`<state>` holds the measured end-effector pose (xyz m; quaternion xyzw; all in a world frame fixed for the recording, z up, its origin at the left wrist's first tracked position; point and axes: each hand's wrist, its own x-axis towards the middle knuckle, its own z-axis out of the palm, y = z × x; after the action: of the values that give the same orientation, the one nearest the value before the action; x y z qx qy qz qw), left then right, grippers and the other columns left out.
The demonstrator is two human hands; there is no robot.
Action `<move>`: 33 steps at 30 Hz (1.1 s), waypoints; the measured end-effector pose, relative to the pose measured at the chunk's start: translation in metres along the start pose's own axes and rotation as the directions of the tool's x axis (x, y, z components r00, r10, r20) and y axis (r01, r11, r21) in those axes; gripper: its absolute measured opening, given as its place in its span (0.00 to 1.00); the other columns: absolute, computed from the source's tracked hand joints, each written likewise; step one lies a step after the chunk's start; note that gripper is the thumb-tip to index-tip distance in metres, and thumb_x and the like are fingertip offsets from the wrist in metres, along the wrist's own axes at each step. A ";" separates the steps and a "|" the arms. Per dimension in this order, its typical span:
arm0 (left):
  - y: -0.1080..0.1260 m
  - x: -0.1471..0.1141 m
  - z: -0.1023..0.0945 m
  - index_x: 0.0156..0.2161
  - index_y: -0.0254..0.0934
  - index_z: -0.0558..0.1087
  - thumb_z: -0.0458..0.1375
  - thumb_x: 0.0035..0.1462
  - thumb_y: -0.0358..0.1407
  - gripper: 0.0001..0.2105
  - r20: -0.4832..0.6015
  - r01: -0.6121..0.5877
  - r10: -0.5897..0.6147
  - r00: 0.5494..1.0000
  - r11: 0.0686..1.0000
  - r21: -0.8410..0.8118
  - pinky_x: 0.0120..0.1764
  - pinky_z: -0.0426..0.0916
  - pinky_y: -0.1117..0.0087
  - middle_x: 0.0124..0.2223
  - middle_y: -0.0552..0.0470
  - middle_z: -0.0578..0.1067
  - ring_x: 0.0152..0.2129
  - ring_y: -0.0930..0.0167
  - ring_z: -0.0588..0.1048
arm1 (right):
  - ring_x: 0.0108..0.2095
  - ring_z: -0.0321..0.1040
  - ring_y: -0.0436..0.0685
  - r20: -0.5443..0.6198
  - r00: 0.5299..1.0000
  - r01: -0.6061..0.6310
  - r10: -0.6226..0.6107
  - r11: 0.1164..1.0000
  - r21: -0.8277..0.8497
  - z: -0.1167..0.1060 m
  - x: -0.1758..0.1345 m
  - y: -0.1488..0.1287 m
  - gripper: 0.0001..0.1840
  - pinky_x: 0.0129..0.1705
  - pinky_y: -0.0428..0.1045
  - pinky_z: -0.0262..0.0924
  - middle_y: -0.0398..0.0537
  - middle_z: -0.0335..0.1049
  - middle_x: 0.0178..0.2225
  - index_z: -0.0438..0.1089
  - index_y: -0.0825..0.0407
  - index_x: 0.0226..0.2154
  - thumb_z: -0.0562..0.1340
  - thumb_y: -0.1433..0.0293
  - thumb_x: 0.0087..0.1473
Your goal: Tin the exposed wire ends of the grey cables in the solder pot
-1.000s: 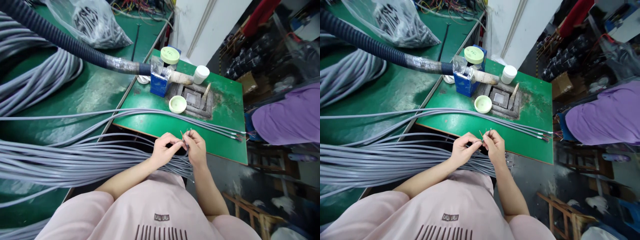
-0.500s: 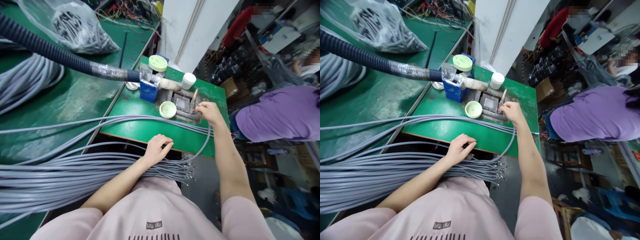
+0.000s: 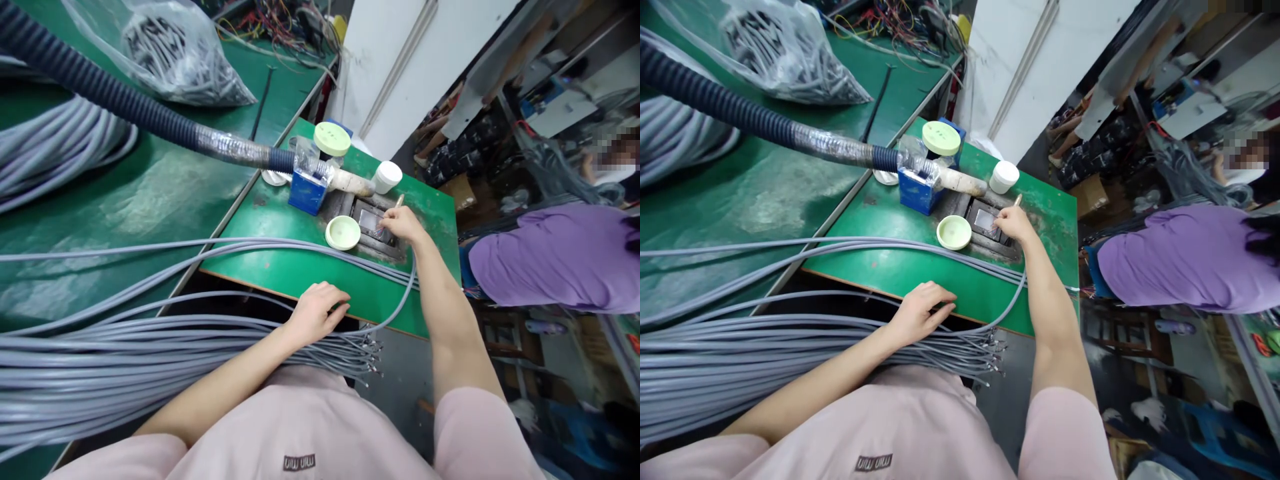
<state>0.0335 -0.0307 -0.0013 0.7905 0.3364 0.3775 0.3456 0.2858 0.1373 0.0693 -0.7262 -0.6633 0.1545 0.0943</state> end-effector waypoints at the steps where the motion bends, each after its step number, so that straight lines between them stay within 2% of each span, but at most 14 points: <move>1: 0.000 0.000 0.000 0.39 0.38 0.73 0.54 0.60 0.36 0.07 0.005 0.000 0.000 1.000 1.000 0.005 0.36 0.61 0.67 0.34 0.48 0.78 0.32 0.68 0.72 | 0.22 0.57 0.48 0.008 1.000 -0.002 0.002 0.999 -0.034 0.001 0.002 -0.001 0.06 0.28 0.45 0.51 0.40 0.60 0.15 0.70 0.56 0.17 0.60 0.72 0.40; 5: 0.000 0.000 -0.001 0.40 0.38 0.73 0.53 0.61 0.36 0.08 0.015 -0.001 0.001 1.000 1.000 0.011 0.36 0.61 0.66 0.35 0.48 0.78 0.32 0.68 0.72 | 0.23 0.60 0.50 0.035 0.999 -0.032 0.038 0.989 -0.145 0.002 0.010 -0.007 0.05 0.29 0.46 0.53 0.42 0.64 0.17 0.73 0.56 0.19 0.61 0.73 0.40; 10: -0.001 0.000 0.000 0.40 0.38 0.73 0.52 0.61 0.36 0.08 0.020 -0.009 0.008 1.000 1.000 0.012 0.36 0.61 0.66 0.35 0.48 0.78 0.32 0.68 0.72 | 0.23 0.61 0.51 0.051 0.997 -0.048 0.059 0.981 -0.188 0.005 0.015 -0.009 0.04 0.28 0.46 0.53 0.44 0.64 0.17 0.73 0.56 0.19 0.62 0.74 0.39; 16: -0.002 -0.001 -0.001 0.40 0.37 0.73 0.52 0.61 0.36 0.08 0.023 -0.012 0.012 1.000 1.000 0.010 0.36 0.61 0.66 0.35 0.48 0.78 0.32 0.68 0.72 | 0.24 0.61 0.51 0.055 0.996 -0.066 0.077 0.982 -0.177 0.004 0.018 -0.011 0.04 0.28 0.47 0.52 0.43 0.62 0.16 0.70 0.55 0.17 0.62 0.75 0.39; 19: -0.001 0.000 -0.001 0.40 0.38 0.73 0.53 0.61 0.36 0.08 0.022 -0.007 0.007 1.000 1.000 0.002 0.37 0.62 0.67 0.35 0.48 0.78 0.32 0.68 0.72 | 0.22 0.58 0.49 0.028 0.997 -0.074 0.076 0.995 -0.069 -0.004 0.011 -0.015 0.07 0.27 0.46 0.51 0.41 0.59 0.14 0.66 0.55 0.14 0.63 0.75 0.38; 22: -0.002 0.000 -0.001 0.40 0.37 0.73 0.53 0.61 0.35 0.08 0.012 -0.016 0.016 1.000 1.000 0.000 0.37 0.62 0.67 0.35 0.48 0.78 0.33 0.68 0.72 | 0.17 0.54 0.46 0.000 0.998 -0.054 0.055 0.974 0.220 -0.017 -0.015 -0.021 0.09 0.22 0.45 0.48 0.39 0.57 0.13 0.64 0.54 0.14 0.63 0.71 0.40; 25: -0.003 0.000 0.000 0.39 0.36 0.73 0.54 0.61 0.35 0.07 -0.005 -0.031 0.031 1.000 1.000 0.004 0.37 0.63 0.67 0.34 0.48 0.78 0.32 0.68 0.73 | 0.14 0.53 0.44 -0.023 1.000 0.001 0.012 0.862 0.507 -0.025 -0.061 -0.032 0.09 0.18 0.43 0.46 0.38 0.60 0.14 0.65 0.54 0.20 0.64 0.67 0.42; 29: -0.002 0.000 0.000 0.38 0.36 0.73 0.55 0.60 0.35 0.06 -0.032 -0.040 0.040 0.999 0.999 0.007 0.38 0.65 0.67 0.34 0.49 0.78 0.32 0.69 0.73 | 0.14 0.55 0.44 -0.132 0.991 0.078 0.009 0.766 0.638 -0.021 -0.127 -0.048 0.09 0.15 0.41 0.47 0.37 0.63 0.15 0.68 0.53 0.24 0.65 0.65 0.46; 33: -0.002 0.000 0.000 0.38 0.36 0.73 0.55 0.60 0.34 0.06 -0.053 -0.056 0.056 0.997 0.998 0.001 0.38 0.66 0.67 0.35 0.50 0.79 0.32 0.69 0.73 | 0.14 0.56 0.43 -0.204 0.978 0.119 0.046 0.683 0.721 -0.004 -0.170 -0.057 0.06 0.14 0.40 0.48 0.36 0.65 0.18 0.71 0.52 0.29 0.65 0.66 0.49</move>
<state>0.0329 -0.0301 -0.0027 0.7892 0.3230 0.4081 0.3260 0.2214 -0.0257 0.1099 -0.6272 -0.5479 0.3275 0.4463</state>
